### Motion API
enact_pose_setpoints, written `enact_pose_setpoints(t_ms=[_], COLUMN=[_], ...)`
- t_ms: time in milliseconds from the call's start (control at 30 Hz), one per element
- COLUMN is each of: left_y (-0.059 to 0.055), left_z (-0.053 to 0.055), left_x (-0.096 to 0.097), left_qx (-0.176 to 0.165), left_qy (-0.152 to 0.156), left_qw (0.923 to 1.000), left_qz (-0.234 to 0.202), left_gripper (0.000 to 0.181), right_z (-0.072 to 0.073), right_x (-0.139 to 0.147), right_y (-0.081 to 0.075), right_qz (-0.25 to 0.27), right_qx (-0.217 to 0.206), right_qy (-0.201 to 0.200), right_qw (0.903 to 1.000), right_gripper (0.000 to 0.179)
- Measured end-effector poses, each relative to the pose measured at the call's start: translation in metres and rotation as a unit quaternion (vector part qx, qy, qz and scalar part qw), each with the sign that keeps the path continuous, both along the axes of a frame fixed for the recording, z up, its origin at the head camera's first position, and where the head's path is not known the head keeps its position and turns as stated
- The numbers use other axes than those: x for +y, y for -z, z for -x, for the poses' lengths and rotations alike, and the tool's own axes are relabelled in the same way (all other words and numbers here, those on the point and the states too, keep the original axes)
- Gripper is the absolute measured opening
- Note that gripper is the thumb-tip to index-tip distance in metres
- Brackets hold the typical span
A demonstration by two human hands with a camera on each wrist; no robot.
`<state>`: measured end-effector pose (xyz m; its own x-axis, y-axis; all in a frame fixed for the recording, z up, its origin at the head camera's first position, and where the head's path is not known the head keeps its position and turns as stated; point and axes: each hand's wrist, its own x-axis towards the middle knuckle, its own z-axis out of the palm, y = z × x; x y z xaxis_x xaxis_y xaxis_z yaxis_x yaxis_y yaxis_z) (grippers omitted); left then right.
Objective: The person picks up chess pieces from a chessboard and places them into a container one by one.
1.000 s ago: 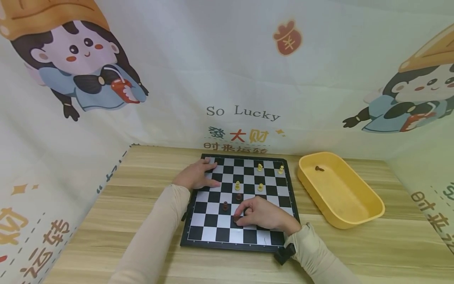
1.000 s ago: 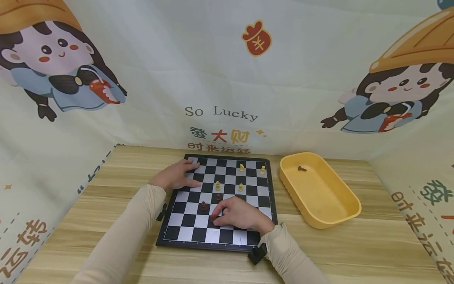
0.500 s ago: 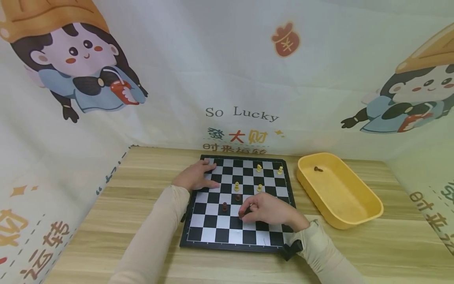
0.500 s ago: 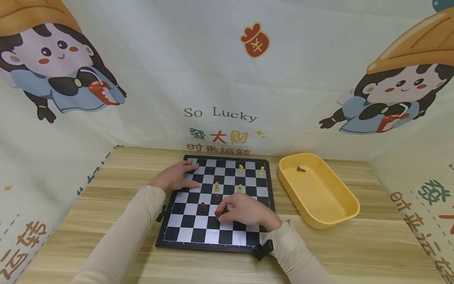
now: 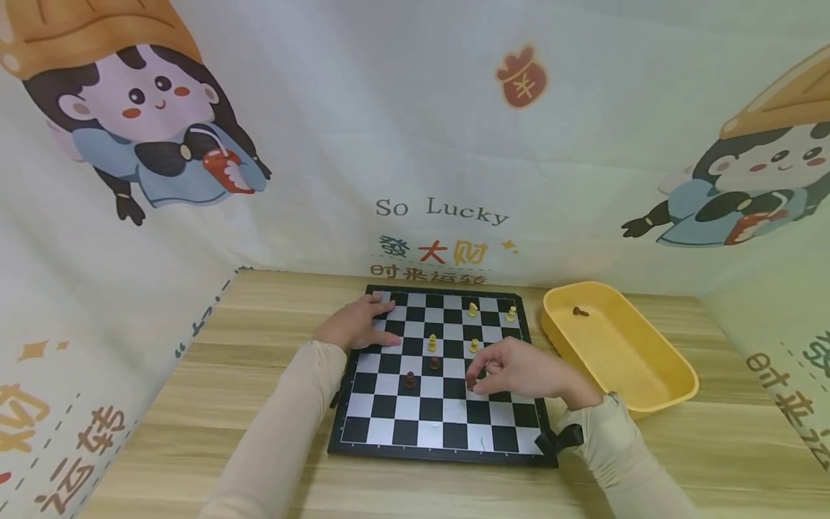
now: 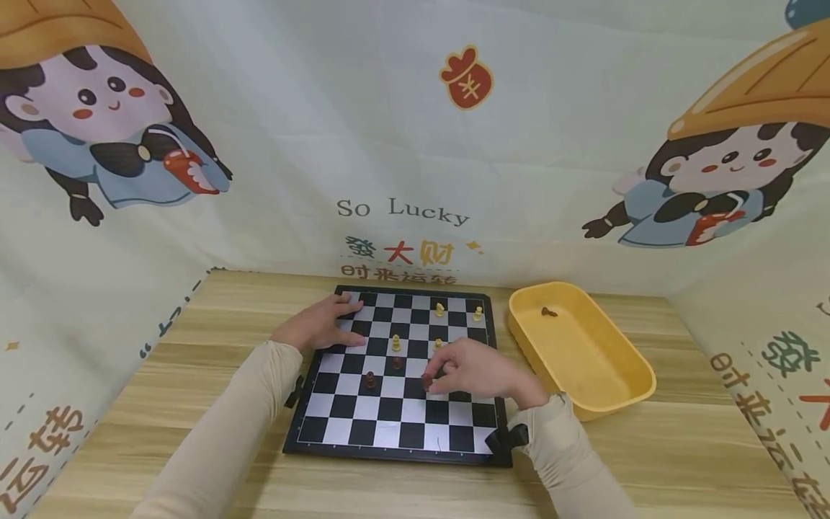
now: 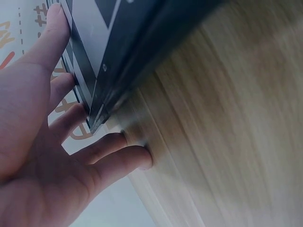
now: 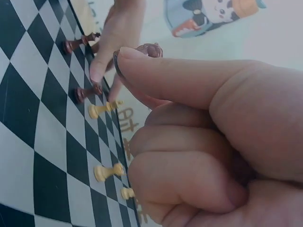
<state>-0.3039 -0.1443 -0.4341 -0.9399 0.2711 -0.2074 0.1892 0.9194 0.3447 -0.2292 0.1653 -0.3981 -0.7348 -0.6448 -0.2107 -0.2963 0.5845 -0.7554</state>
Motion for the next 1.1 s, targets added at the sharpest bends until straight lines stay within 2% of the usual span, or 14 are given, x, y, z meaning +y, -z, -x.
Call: enact_pose_setpoints(t_ms=[200, 400, 700, 933, 1100], left_y=[0.003, 0.001, 0.001, 0.000, 0.000], left_z=[0.002, 0.003, 0.001, 0.001, 0.001], left_x=[0.000, -0.001, 0.000, 0.000, 0.000], left_qx=[-0.006, -0.004, -0.009, -0.002, -0.004], left_qy=[-0.005, -0.008, -0.009, -0.007, -0.007], left_qw=[1.0000, 1.0000, 0.9999, 0.9999, 0.9999], left_qz=[0.001, 0.000, -0.011, -0.012, -0.009], left_gripper=[0.088, 0.088, 0.087, 0.087, 0.087], right_z=[0.001, 0.004, 0.011, 0.019, 0.026], right_x=[0.011, 0.029, 0.061, 0.083, 0.096], right_y=[-0.005, -0.011, -0.024, -0.038, -0.047], right_qz=[-0.009, -0.015, -0.040, -0.023, -0.015], right_qx=[-0.002, -0.009, 0.024, 0.043, 0.024], right_qy=[0.014, 0.051, 0.104, 0.119, 0.123], right_qw=[0.9999, 0.9985, 0.9935, 0.9917, 0.9920], right_gripper=[0.019, 0.023, 0.021, 0.024, 0.023])
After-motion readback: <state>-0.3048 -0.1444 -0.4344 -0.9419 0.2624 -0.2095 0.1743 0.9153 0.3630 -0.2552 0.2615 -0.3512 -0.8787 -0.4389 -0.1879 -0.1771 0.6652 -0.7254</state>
